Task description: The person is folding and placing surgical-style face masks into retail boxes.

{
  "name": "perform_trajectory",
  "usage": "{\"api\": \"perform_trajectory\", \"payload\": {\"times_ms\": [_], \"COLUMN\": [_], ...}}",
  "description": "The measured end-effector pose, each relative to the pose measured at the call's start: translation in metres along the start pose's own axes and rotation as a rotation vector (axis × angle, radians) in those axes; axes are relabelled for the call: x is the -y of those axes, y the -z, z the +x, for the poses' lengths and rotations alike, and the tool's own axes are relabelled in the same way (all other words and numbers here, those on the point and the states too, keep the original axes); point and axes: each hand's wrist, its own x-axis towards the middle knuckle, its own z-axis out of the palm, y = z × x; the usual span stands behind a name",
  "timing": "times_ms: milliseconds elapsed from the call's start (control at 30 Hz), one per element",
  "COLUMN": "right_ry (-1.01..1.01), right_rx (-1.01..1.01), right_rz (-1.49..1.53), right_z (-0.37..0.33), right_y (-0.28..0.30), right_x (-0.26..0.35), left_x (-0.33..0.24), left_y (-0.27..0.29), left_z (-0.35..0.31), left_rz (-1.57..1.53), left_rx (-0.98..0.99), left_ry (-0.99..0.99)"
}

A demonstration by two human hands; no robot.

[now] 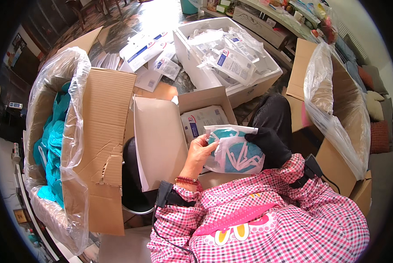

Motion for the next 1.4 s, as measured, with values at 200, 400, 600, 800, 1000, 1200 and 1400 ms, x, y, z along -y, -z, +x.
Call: {"api": "perform_trajectory", "payload": {"times_ms": [200, 400, 600, 800, 1000, 1200, 1400], "right_ry": [0.094, 0.429, 0.214, 0.163, 0.201, 0.234, 0.288], "right_rx": [-0.231, -0.454, -0.282, -0.221, -0.295, -0.452, -0.620], "right_rz": [-0.191, -0.347, -0.282, -0.222, -0.255, -0.229, -0.381], "right_z": [0.002, -0.002, -0.008, -0.004, 0.003, 0.002, -0.017], "right_y": [0.015, 0.067, 0.032, 0.023, 0.032, 0.042, 0.075], "right_x": [-0.001, 0.018, 0.031, 0.032, 0.017, 0.008, 0.017], "left_x": [0.010, 0.016, 0.004, 0.017, 0.015, 0.015, 0.012], "left_y": [0.001, 0.011, -0.006, 0.005, 0.005, 0.011, 0.017], "left_z": [0.007, 0.015, 0.013, 0.015, 0.016, 0.018, 0.017], "left_rz": [-0.052, -0.050, 0.118, 0.162, -0.018, -0.316, -0.174], "left_rx": [-0.160, -0.373, -0.328, -0.181, -0.284, -0.478, -0.560], "left_ry": [-0.042, -0.184, -0.352, -0.255, -0.236, -0.224, -0.183]}}
